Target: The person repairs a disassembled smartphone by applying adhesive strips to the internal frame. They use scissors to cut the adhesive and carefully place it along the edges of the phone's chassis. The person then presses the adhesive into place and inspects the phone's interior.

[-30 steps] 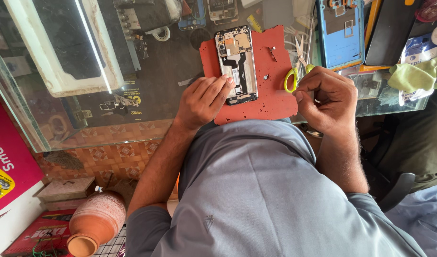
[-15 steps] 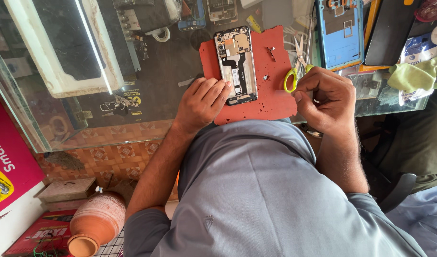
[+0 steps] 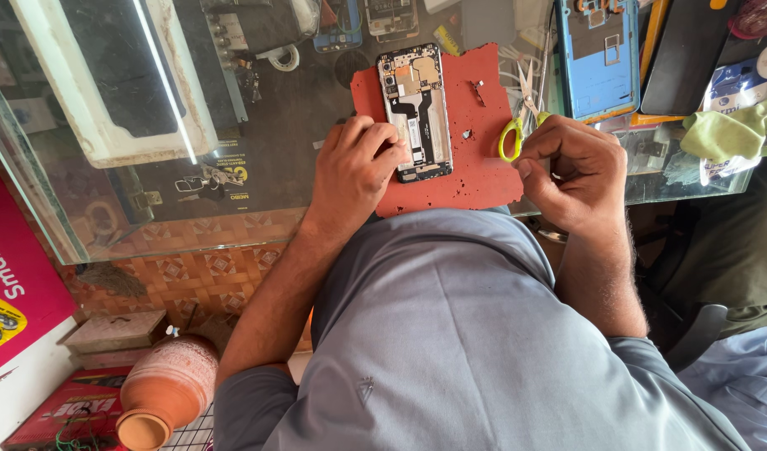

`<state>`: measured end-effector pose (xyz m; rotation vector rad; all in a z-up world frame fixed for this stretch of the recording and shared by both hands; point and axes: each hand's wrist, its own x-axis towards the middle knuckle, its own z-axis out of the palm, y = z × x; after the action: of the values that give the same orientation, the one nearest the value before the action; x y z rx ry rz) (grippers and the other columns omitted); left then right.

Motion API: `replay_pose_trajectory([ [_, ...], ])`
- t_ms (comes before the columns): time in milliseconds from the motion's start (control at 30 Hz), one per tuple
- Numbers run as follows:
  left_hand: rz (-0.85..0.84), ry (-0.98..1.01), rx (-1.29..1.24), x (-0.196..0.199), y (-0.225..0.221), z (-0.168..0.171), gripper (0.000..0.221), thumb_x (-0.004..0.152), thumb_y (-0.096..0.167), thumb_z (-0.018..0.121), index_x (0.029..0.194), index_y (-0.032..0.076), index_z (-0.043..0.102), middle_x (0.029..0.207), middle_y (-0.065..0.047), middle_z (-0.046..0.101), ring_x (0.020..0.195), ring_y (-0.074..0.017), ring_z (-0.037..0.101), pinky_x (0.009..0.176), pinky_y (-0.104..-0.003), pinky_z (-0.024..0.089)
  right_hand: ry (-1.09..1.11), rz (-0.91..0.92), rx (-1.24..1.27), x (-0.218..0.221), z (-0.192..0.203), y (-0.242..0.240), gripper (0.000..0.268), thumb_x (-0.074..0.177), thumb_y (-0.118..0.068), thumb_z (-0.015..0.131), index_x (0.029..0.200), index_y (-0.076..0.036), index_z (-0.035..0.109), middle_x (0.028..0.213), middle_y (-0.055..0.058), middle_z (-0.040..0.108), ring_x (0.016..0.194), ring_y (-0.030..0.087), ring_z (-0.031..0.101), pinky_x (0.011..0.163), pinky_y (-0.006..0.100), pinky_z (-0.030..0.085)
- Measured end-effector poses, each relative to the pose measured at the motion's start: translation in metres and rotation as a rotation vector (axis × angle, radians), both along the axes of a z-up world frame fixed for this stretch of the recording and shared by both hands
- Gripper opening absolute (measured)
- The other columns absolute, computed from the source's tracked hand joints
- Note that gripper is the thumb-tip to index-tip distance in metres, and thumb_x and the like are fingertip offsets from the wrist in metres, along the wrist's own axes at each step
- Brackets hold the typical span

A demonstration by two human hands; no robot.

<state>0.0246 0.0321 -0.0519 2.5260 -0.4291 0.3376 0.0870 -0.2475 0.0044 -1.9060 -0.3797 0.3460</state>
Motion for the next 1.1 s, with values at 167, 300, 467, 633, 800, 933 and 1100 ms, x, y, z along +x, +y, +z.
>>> replay_pose_trajectory([
  [167,-0.008,0.127,0.018,-0.001,-0.004,0.006,0.050,0.073,0.042,0.088,0.095,0.002,0.069,0.110,-0.008,0.059,0.106,-0.0271,0.055,0.090,-0.045,0.047,0.021,0.004,0.004,0.000,-0.001,0.005,0.007,0.090,0.005,0.066,0.085,0.002,0.062,0.081,0.002,0.062,0.062,0.001,0.049,0.053,0.019,0.034],
  [300,0.025,0.069,0.146,-0.008,-0.017,0.004,0.051,0.082,0.034,0.083,0.109,-0.007,0.070,0.124,-0.013,0.059,0.116,-0.0308,0.054,0.099,-0.046,0.046,0.021,-0.020,-0.039,0.001,-0.003,0.007,0.008,0.089,0.008,0.065,0.085,0.002,0.062,0.085,0.002,0.062,0.063,0.000,0.047,0.053,0.019,0.034],
  [467,0.038,0.067,0.401,-0.025,-0.031,-0.006,0.060,0.098,0.037,0.067,0.125,-0.016,0.065,0.139,-0.025,0.061,0.125,-0.0349,0.053,0.111,-0.047,0.042,-0.057,-0.093,-0.081,0.003,-0.009,-0.004,0.011,0.092,0.010,0.068,0.087,0.002,0.062,0.085,0.001,0.061,0.062,-0.001,0.047,0.053,0.018,0.035],
  [633,-0.029,0.122,0.486,-0.024,-0.030,-0.008,0.058,0.100,0.035,0.060,0.125,-0.017,0.065,0.139,-0.027,0.061,0.126,-0.0350,0.053,0.112,-0.046,0.041,-0.116,-0.161,-0.106,0.010,-0.014,-0.017,0.013,0.093,0.009,0.068,0.085,0.002,0.061,0.077,0.000,0.059,0.061,-0.001,0.047,0.053,0.018,0.035],
  [800,-0.038,0.141,0.489,-0.023,-0.033,-0.002,0.053,0.097,0.032,0.060,0.119,-0.015,0.068,0.134,-0.028,0.064,0.121,-0.0349,0.054,0.109,-0.047,0.041,-0.107,-0.246,-0.129,0.016,-0.015,-0.024,0.013,0.095,0.007,0.070,0.086,0.002,0.063,0.081,0.000,0.061,0.069,0.000,0.053,0.058,0.018,0.041],
  [933,-0.052,0.102,0.517,-0.024,-0.039,-0.001,0.043,0.097,0.026,0.062,0.111,-0.013,0.070,0.125,-0.028,0.069,0.118,-0.0341,0.057,0.109,-0.046,0.042,-0.172,-0.310,-0.205,0.025,-0.015,-0.043,0.007,0.096,0.006,0.072,0.092,0.004,0.067,0.084,0.002,0.066,0.072,0.002,0.062,0.061,0.018,0.049],
  [1100,-0.058,0.056,0.491,-0.025,-0.040,0.001,0.027,0.088,0.012,0.065,0.106,-0.008,0.071,0.110,-0.023,0.073,0.114,-0.0286,0.061,0.114,-0.042,0.042,-0.202,-0.363,-0.407,0.029,-0.007,-0.107,0.007,0.101,-0.001,0.075,0.099,0.005,0.073,0.080,0.007,0.070,0.070,0.007,0.065,0.068,0.024,0.052],
])
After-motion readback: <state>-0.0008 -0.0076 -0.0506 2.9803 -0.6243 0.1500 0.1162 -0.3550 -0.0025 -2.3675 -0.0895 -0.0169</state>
